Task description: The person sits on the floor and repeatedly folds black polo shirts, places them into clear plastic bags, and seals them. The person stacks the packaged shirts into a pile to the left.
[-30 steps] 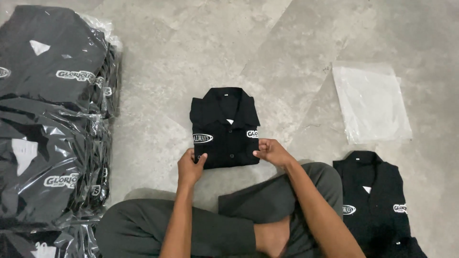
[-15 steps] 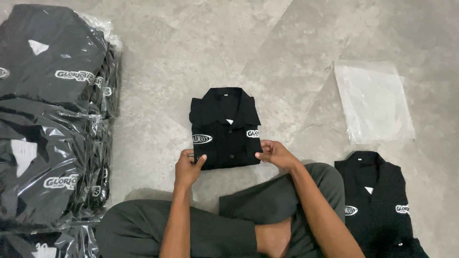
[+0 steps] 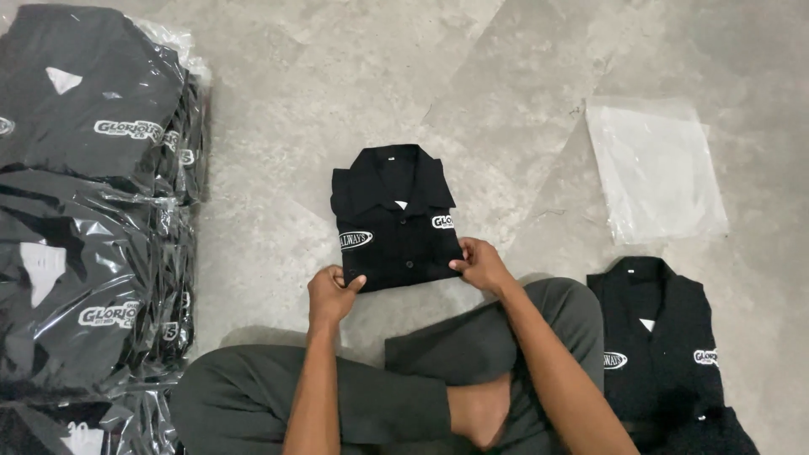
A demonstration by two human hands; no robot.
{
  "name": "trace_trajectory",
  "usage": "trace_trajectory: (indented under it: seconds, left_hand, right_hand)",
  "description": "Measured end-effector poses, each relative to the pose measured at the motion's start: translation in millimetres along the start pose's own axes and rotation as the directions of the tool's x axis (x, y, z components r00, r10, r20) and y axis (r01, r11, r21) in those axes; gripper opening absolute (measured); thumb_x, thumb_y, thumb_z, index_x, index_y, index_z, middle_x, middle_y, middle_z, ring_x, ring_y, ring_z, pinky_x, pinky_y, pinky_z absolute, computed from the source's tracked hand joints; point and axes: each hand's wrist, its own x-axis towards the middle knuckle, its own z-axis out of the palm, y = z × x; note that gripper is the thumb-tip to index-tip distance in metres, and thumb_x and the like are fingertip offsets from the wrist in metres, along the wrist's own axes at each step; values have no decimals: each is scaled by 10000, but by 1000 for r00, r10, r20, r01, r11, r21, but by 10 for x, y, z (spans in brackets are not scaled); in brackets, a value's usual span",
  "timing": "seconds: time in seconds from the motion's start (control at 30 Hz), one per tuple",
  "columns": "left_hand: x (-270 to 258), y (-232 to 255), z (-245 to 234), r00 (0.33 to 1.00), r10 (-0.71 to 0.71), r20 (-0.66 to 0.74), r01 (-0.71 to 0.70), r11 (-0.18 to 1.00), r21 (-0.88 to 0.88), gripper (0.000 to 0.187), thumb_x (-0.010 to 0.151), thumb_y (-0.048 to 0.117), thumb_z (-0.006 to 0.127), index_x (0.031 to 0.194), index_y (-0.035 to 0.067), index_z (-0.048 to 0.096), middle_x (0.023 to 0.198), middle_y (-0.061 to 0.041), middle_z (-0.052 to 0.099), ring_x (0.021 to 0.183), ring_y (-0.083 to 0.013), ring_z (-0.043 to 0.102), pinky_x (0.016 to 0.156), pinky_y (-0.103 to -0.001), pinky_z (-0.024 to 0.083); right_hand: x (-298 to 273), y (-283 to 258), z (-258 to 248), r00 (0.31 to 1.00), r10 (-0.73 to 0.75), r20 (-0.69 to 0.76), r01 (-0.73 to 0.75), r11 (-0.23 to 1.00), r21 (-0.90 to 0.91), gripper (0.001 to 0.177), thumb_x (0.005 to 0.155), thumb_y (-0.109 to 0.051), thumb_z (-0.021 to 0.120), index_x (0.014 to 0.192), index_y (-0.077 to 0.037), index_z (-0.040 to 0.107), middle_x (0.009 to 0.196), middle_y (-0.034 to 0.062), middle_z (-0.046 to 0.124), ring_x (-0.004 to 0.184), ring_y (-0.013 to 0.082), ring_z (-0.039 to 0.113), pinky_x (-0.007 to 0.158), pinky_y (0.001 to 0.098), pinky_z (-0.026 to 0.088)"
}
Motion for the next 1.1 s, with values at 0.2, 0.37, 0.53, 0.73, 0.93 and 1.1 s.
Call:
trace_trajectory:
  seconds: [0.2,0.37,0.53,0.73,0.93,1.1]
  left_hand:
    - [-347,312,-101,991,116,63,-114,993,-36,367,803,183,918,1098,27,767,982,-185,760,915,-320,719,801,-431,563]
    - [-174,130,-60,993,67,97,-55,991,-122,358,849,175,881,1175,120,743,931,-94,802,847,-225,671,767,-364,531]
    - [16,10,-54,991,-83,107,87,996,-32,420,787,191,925,1151,146,721,884,-78,830,764,-166,747,642,-301,569]
    - [-349,419,-18,999,15,-48,-13,999,47,587,801,159,918,1315,75,649,1101,-212,733,1011,-358,702,794,-502,572]
    - [-426,696,214,801,599,7,-508,673,538,765,803,202,780,1517,209,506,1605,-137,374,1492,-398,335,1086,-676,366]
    - [-151,646,519,849,487,203,-446,454,771,646,916,473,566,1534,300,502,1674,-72,402,1512,-351,397,1079,-572,432]
  right_hand:
    - [-228,-143,9,999,45,-26,-40,985,170,116,868,-75,835,904,-27,736,710,90,690,654,199,657,628,296,523]
    - [-329,-344,-34,999,26,19,-30,952,303,219,852,-3,830,1033,-21,707,745,58,725,631,130,618,610,249,515]
    - [-222,-319,-16,996,94,-10,-91,980,179,260,830,-2,849,1059,-8,726,814,103,775,685,176,656,649,295,548]
    - [-470,-687,-17,984,156,-90,-148,985,92,252,838,-147,877,1046,-57,767,835,106,780,760,235,713,686,360,571]
    - [-463,-824,-116,982,175,72,-189,937,292,495,948,-427,660,1324,-112,723,1336,72,749,1242,256,710,1025,424,572]
    - [-85,-158,246,955,175,-241,-207,972,-114,386,813,-488,823,669,-210,597,634,-52,634,647,135,629,651,367,455]
